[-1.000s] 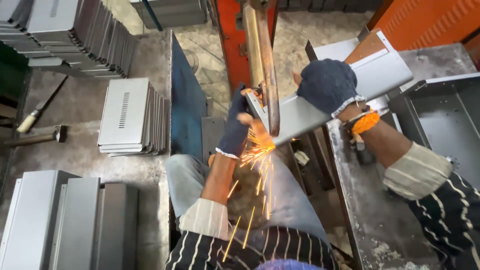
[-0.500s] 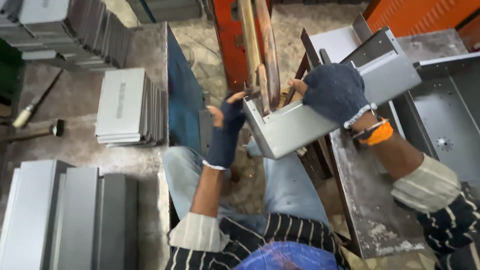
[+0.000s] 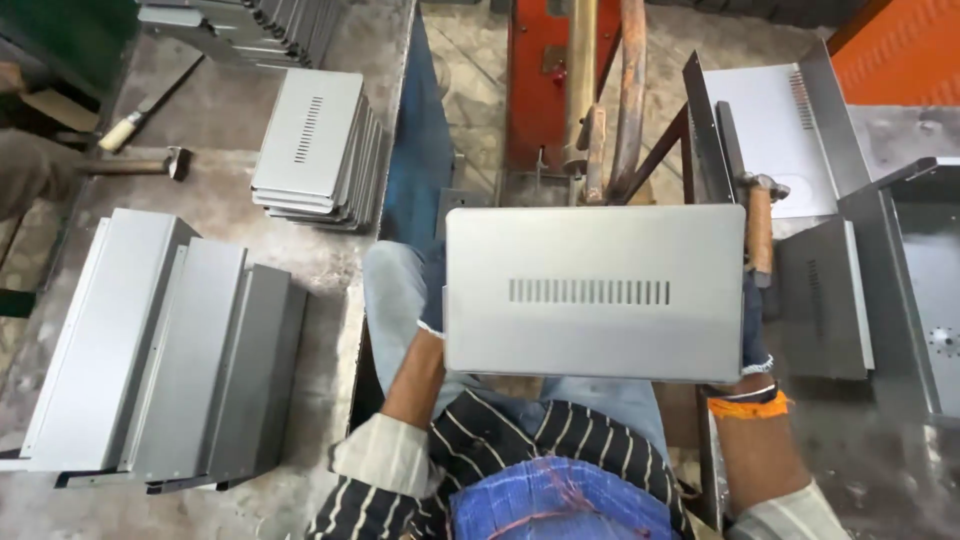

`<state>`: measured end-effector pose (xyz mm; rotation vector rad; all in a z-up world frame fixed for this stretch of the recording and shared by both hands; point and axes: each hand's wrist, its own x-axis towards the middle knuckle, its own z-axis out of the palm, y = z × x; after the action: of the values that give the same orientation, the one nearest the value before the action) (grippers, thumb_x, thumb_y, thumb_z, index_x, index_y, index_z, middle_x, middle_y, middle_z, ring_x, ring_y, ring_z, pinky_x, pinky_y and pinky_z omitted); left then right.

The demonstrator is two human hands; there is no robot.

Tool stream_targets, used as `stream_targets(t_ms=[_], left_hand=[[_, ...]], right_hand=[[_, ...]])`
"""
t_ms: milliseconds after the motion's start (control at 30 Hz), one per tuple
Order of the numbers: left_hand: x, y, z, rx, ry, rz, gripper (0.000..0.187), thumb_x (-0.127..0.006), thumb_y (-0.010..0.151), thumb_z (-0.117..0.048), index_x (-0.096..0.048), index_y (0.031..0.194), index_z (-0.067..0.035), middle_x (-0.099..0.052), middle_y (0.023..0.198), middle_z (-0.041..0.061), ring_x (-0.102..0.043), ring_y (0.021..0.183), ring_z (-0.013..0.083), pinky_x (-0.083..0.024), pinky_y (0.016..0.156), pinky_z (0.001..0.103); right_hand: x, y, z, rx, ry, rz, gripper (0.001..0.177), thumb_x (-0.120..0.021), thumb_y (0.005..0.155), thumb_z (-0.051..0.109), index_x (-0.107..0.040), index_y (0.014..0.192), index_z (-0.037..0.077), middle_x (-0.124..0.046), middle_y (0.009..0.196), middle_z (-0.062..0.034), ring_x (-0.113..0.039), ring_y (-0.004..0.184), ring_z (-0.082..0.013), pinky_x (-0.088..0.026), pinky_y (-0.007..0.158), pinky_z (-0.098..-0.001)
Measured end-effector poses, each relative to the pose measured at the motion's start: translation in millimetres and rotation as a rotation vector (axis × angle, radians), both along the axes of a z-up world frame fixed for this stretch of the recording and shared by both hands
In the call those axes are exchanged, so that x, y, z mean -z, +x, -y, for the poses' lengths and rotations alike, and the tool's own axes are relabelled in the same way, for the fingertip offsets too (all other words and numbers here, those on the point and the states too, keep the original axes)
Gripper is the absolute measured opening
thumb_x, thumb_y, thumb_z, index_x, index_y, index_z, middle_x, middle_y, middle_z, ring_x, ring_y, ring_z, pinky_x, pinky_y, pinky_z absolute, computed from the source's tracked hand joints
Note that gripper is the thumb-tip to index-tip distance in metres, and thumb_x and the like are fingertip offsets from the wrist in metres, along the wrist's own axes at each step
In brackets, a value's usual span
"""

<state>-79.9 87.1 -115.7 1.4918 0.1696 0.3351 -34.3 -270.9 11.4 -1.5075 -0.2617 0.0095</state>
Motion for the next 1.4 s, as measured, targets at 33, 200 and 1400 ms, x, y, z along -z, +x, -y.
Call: stream_targets(t_ms=[33,200,1400], left_hand=[[-23.9,2.4,2.5,0.001,0.041,-0.021,0.050,-0.061,0.100,-0.047,-0.070,0.088,0.001,-0.066,0.076,0.003,-0.057,0.069,0.0111,-0.046,0.065,0.032],[-146.1,24.8,29.8,0.025,0.253,-0.095,0.053,-0.074,0.094,-0.042,-0.074,0.064,0.001,-0.068,0.057,0.003,-0.060,0.054,0.0092,-0.047,0.053,0.033],[-214.4,148.9,41.8,0.145,1.414,0.117,0.038,-0.069,0.090,-0.035,-0.075,0.070,-0.003,-0.068,0.069,0.023,-0.068,0.063,0.0385,-0.053,0.064,0.051]], right_hand=[[-11.1,-9.1,-7.1,0.008,-0.004,-0.004,0.039,-0.038,0.113,0.046,-0.051,0.133,0.016,-0.064,0.107,-0.0083,-0.063,0.093,-0.0166,-0.051,0.081,-0.0312],[-37.5,-26.0,-16.6,-0.020,0.451,-0.166,0.080,-0.024,0.106,0.063,-0.050,0.146,-0.001,-0.061,0.141,-0.0102,-0.058,0.131,-0.0213,-0.042,0.117,-0.0359],[3.6,57.0,-65.6,-0.030,-0.334,0.283,0.106,-0.085,0.079,0.048,-0.034,0.159,0.001,-0.038,0.167,-0.0194,-0.033,0.158,-0.0291,-0.025,0.129,-0.0417]])
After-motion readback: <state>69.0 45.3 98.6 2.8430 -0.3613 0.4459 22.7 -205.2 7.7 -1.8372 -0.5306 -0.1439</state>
